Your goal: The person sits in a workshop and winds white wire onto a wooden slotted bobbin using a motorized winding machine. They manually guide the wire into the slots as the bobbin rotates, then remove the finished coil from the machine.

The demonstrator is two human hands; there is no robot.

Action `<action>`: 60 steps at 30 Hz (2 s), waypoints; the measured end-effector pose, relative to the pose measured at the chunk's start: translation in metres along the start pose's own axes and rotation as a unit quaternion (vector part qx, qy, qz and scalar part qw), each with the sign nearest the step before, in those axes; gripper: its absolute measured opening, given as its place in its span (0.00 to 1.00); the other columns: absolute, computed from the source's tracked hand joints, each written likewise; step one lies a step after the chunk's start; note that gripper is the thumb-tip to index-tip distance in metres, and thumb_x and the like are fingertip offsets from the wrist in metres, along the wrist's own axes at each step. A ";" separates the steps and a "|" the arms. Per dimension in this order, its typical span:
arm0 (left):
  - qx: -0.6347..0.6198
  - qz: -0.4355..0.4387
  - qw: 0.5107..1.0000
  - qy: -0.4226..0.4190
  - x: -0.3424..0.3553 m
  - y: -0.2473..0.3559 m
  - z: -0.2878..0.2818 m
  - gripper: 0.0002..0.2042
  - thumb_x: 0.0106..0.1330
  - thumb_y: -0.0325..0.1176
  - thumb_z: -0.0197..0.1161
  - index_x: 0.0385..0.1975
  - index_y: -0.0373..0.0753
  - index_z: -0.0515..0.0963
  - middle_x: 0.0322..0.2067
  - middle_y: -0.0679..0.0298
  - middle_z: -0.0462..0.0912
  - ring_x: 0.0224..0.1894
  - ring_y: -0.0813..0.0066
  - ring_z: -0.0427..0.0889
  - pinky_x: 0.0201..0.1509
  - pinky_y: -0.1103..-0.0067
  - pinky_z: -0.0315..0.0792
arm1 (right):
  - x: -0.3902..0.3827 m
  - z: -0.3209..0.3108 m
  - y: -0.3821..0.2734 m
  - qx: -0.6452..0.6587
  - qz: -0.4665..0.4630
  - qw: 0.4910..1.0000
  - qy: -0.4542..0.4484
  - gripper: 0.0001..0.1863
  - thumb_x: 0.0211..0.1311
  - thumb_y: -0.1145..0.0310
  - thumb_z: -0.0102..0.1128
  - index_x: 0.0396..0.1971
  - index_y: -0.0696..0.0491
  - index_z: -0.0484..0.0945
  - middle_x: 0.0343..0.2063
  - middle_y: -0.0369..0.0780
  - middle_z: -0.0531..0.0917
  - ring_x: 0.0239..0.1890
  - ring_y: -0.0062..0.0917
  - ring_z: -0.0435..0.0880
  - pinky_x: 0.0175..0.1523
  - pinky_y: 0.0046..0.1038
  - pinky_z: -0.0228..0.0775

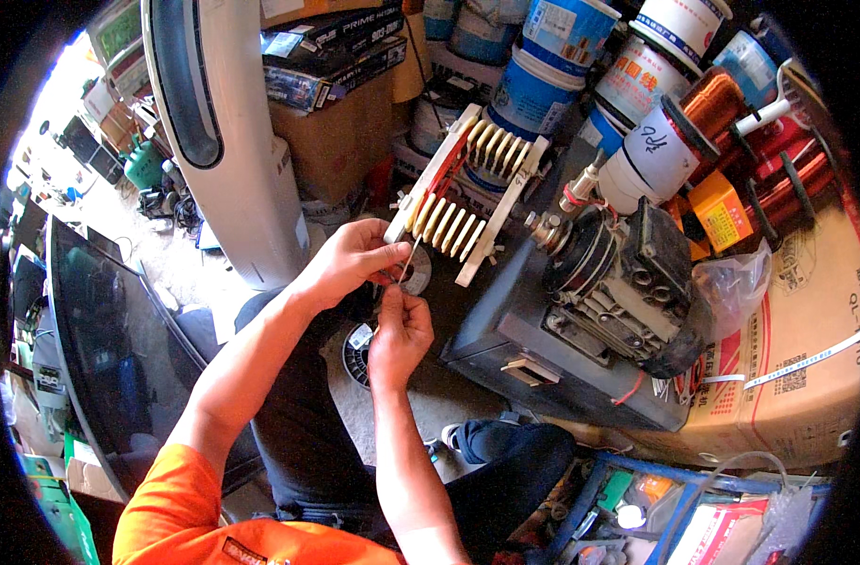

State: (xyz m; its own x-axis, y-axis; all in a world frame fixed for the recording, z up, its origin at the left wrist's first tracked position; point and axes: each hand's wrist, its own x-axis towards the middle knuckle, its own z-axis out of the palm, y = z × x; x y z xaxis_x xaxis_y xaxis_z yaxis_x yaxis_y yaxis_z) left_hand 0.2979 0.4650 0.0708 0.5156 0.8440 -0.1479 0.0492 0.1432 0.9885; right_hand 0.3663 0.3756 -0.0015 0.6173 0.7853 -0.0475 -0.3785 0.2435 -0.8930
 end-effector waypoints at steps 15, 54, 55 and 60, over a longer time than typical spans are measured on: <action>-0.006 0.116 0.993 -0.012 -0.001 -0.008 0.002 0.13 0.64 0.38 0.63 0.37 0.34 0.73 0.29 0.68 0.77 0.31 0.83 0.75 0.35 0.83 0.72 | 0.003 0.004 -0.007 -0.021 0.003 1.000 0.009 0.12 0.65 0.64 0.57 0.23 0.53 0.72 0.14 0.28 0.67 0.13 0.07 0.57 0.16 0.15 0.45; 0.261 0.066 0.963 0.010 -0.012 -0.016 0.011 0.20 0.67 0.45 0.53 0.26 0.32 0.77 0.16 0.56 0.76 0.20 0.77 0.75 0.27 0.74 0.71 | 0.008 0.004 -0.007 0.030 0.052 0.998 0.001 0.13 0.67 0.63 0.55 0.23 0.53 0.71 0.14 0.28 0.69 0.13 0.07 0.59 0.17 0.15 0.46; 0.262 0.068 0.963 0.011 -0.012 -0.016 0.011 0.20 0.67 0.46 0.53 0.26 0.31 0.77 0.16 0.55 0.76 0.20 0.77 0.76 0.27 0.73 0.71 | 0.008 0.005 -0.008 0.029 0.051 0.998 0.005 0.14 0.67 0.62 0.55 0.23 0.52 0.70 0.13 0.28 0.67 0.12 0.07 0.58 0.16 0.15 0.45; 0.259 0.063 0.964 0.006 -0.010 -0.019 0.011 0.20 0.67 0.45 0.53 0.27 0.31 0.77 0.17 0.54 0.77 0.21 0.75 0.77 0.28 0.73 0.71 | 0.007 0.001 -0.007 0.036 0.070 0.997 0.006 0.12 0.67 0.65 0.55 0.24 0.54 0.73 0.15 0.29 0.70 0.15 0.08 0.60 0.18 0.15 0.48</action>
State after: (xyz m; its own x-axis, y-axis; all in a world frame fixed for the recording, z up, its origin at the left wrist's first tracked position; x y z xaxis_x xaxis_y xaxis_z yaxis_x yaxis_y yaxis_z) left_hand 0.3007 0.4480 0.0540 0.5355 0.8442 -0.0238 0.4093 -0.2348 0.8816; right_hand 0.3725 0.3801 0.0054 0.5634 0.8076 -0.1743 -0.5087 0.1728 -0.8434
